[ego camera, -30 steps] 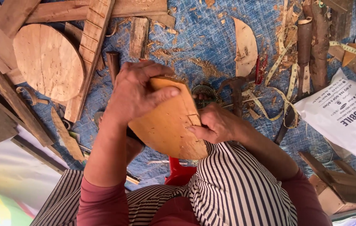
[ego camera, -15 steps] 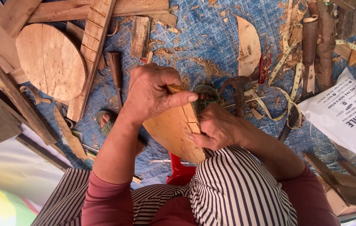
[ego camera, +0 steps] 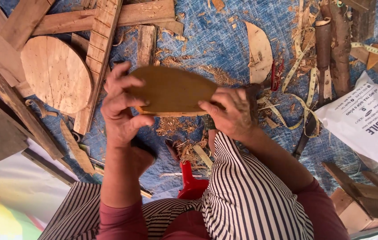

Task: Shaping and fitting wooden components for an instrument using a hammer and a carving knife.

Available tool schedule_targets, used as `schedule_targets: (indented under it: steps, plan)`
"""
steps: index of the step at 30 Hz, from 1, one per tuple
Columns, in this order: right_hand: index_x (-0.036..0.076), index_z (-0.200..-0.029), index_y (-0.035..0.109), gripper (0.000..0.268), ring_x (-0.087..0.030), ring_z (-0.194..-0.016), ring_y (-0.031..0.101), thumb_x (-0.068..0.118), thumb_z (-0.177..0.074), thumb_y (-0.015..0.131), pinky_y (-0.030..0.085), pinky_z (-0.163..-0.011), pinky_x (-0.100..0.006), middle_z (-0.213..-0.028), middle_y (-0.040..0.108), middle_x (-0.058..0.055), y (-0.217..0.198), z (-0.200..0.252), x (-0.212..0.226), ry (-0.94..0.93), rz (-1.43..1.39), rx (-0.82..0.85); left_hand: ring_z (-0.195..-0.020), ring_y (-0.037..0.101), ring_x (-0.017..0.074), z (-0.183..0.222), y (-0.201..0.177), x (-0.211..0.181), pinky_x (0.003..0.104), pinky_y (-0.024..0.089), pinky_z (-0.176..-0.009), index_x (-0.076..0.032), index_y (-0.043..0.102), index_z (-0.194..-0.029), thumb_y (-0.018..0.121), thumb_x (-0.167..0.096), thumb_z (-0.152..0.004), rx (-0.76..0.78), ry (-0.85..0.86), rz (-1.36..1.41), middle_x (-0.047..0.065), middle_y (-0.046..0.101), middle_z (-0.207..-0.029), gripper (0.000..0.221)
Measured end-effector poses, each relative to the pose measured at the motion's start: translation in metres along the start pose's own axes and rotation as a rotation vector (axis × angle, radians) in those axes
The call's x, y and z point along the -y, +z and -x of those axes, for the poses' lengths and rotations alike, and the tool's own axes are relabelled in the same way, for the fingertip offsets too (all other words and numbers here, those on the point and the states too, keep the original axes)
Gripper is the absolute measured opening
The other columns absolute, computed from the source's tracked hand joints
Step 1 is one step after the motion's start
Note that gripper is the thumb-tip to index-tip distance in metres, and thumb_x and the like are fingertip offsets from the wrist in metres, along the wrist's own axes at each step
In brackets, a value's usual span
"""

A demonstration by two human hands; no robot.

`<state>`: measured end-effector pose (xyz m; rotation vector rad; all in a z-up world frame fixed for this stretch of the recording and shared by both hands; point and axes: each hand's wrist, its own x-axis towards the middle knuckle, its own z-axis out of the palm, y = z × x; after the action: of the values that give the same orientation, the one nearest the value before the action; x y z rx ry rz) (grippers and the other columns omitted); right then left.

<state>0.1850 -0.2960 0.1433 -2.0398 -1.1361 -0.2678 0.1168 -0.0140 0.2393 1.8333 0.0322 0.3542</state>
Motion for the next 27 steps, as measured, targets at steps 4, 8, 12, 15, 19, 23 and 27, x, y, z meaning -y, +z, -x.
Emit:
schedule_targets:
  steps: [4,8,12,15,19,23,27]
  plan:
    - [0.029,-0.123,0.074,0.024,-0.021,-0.104,0.061,0.020,-0.103,0.063,0.039,-0.086,-0.037,-0.099,0.053,0.002,0.018,0.030,-0.001,-0.015,0.204,0.044,-0.156,0.025,0.0315,0.043,0.017,0.040,0.061,0.014,-0.132,-0.022,0.071,-0.109,0.086,-0.029,-0.088,-0.092,-0.153,-0.013,0.001,0.037,-0.162,0.026]
    - [0.030,-0.119,0.073,0.023,-0.018,-0.098,0.057,0.028,-0.108,0.052,0.037,-0.085,-0.037,-0.096,0.050,0.003,0.045,0.058,-0.013,0.014,0.314,0.102,-0.141,0.037,0.0533,0.090,0.051,0.077,0.063,0.040,-0.114,-0.008,0.033,-0.156,0.070,-0.008,-0.096,-0.299,-0.657,0.595,0.032,0.034,-0.156,0.071]
    - [0.022,-0.121,0.067,0.031,-0.021,-0.089,0.057,0.022,-0.110,0.038,0.040,-0.073,-0.036,-0.094,0.046,-0.001,0.048,0.055,0.000,-0.044,0.264,0.149,-0.108,0.073,0.0366,0.122,0.076,0.120,0.050,0.065,-0.093,-0.005,0.040,-0.151,0.068,-0.002,-0.095,-0.580,-0.837,0.818,0.020,0.065,-0.122,0.063]
    - [0.018,-0.122,0.067,0.029,-0.023,-0.087,0.057,0.014,-0.108,0.042,0.041,-0.070,-0.036,-0.095,0.047,-0.004,0.038,0.035,0.008,-0.025,0.223,0.186,-0.095,0.076,0.0375,0.119,0.078,0.130,0.046,0.071,-0.076,-0.013,0.041,-0.151,0.067,0.004,-0.095,-0.603,-0.795,0.827,0.018,0.067,-0.114,0.064]
    - [0.014,-0.121,0.073,0.023,-0.023,-0.086,0.060,0.014,-0.104,0.057,0.049,-0.073,-0.034,-0.095,0.053,-0.005,0.024,0.025,0.003,0.229,-0.010,0.293,-0.097,0.075,0.0307,0.078,0.057,0.082,0.039,0.070,-0.079,-0.012,0.041,-0.154,0.065,-0.005,-0.101,-0.550,-0.709,0.641,0.022,0.068,-0.122,0.058]
    - [-0.002,-0.139,0.061,0.041,-0.045,-0.106,0.065,0.010,-0.100,0.065,0.054,-0.084,-0.052,-0.112,0.064,-0.024,0.056,0.042,-0.022,0.578,-0.611,0.311,-0.095,0.071,0.0202,0.084,0.036,0.104,0.031,0.063,-0.080,-0.008,0.057,-0.138,0.070,-0.007,-0.101,-0.541,-0.545,0.252,0.012,0.067,-0.109,0.040]
    - [-0.002,-0.155,0.039,0.046,-0.055,-0.129,0.051,0.012,-0.112,0.045,0.048,-0.104,-0.063,-0.143,0.052,-0.032,0.095,0.058,-0.025,0.839,-0.904,0.263,-0.095,0.070,0.0226,0.121,0.000,0.142,0.036,0.059,-0.076,-0.007,0.064,-0.128,0.072,-0.008,-0.102,-0.519,-0.481,-0.207,0.012,0.067,-0.104,0.027]
